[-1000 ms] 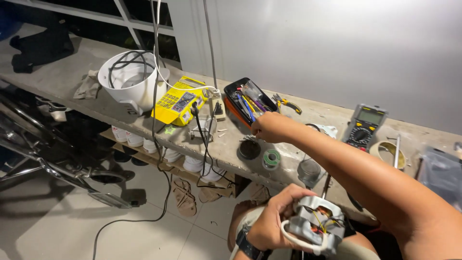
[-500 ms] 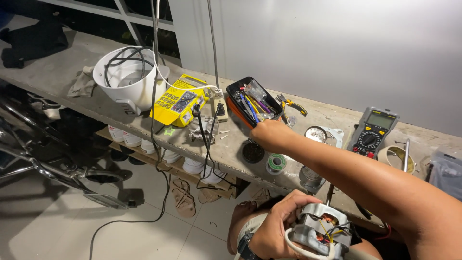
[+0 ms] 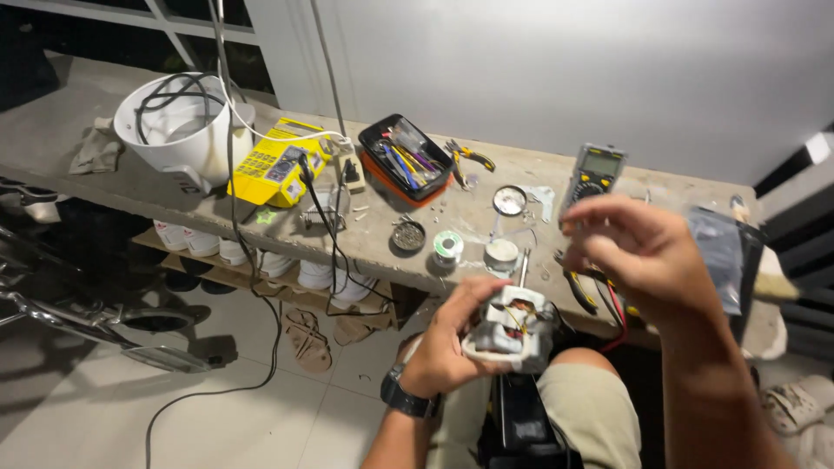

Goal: The person is assembling and securing components of a small electric motor, including routing wires and using a screwdriver.

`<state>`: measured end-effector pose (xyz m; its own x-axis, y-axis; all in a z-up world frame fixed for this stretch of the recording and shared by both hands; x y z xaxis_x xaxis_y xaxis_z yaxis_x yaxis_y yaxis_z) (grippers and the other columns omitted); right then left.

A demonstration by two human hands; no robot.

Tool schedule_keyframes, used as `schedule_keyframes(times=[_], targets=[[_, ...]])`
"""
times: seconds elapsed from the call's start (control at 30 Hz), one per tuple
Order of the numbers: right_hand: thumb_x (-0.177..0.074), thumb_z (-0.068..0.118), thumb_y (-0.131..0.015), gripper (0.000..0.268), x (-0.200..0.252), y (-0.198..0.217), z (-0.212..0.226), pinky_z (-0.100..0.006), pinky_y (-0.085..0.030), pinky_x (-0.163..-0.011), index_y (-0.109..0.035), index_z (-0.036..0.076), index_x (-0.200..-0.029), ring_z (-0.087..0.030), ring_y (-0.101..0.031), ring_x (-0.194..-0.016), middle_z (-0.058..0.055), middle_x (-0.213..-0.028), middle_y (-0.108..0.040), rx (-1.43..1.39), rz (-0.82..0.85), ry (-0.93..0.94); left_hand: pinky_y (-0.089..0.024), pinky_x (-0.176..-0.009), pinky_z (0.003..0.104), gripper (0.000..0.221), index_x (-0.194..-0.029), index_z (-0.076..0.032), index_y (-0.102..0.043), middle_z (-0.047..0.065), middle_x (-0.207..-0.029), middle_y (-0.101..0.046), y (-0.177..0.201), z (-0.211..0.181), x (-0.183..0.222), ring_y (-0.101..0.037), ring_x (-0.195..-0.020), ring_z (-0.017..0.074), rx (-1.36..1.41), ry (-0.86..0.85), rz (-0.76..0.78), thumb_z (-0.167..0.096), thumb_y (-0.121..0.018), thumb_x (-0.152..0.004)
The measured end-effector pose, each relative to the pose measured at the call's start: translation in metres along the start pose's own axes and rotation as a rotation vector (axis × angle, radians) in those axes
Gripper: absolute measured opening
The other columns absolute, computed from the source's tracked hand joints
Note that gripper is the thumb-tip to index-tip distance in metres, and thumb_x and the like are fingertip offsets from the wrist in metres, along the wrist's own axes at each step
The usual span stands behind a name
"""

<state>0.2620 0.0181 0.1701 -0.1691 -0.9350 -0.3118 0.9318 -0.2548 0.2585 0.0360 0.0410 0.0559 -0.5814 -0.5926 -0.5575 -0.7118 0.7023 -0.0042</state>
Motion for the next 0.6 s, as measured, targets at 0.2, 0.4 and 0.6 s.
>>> schedule_keyframes(times=[0.2, 0.4, 0.6], targets=[[-0.099, -0.017, -0.069, 0.038, 0.101, 0.002, -0.068, -0.043, -0.069, -0.072, -0.085, -0.005, -0.131, -0.023, -0.074, -0.074, -0.019, -0.089, -0.080, -0.100, -0.157, -0.075, -0.046, -0.129, 0.046, 0.112, -0.176, -0.006, -0.054, 0.017, -0.162, -0.060, -0.013, 0.002, 0.010, -0.054, -0.148, 0.0237, 0.028, 0.032, 0.039, -0.027, -0.104, -0.079], [-0.099, -0.014, -0.070, 0.037, 0.097, 0.000, -0.009, -0.041, -0.071, -0.080, -0.084, 0.001, -0.129, -0.019, -0.080, -0.084, -0.013, -0.096, -0.082, -0.001, -0.125, -0.034, -0.054, -0.121, 0.049, 0.133, -0.184, -0.007, -0.032, 0.022, -0.166, -0.050, -0.009, 0.027, 0.013, -0.051, -0.140, 0.0287, 0.367, 0.088, -0.016, -0.068, -0.095, -0.085], [-0.103, 0.001, -0.074, 0.023, 0.038, -0.032, 0.033, -0.041, -0.064, -0.075, -0.090, 0.014, -0.113, -0.023, -0.077, -0.081, -0.007, -0.092, -0.076, 0.405, 0.076, 0.236, -0.055, -0.109, 0.033, 0.040, -0.153, -0.007, -0.054, 0.017, -0.120, -0.078, -0.005, 0.024, -0.008, -0.073, -0.116, 0.0185, 0.401, 0.174, -0.327, -0.037, -0.051, -0.127]])
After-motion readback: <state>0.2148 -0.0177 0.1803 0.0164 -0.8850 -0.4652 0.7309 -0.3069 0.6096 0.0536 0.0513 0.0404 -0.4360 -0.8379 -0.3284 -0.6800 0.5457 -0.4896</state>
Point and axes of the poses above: each hand's wrist, its own x-axis away from the middle knuckle, its own y-axis out of the back of the hand, z = x × y, the point moved 8 cm from there along -x, towards the middle knuckle
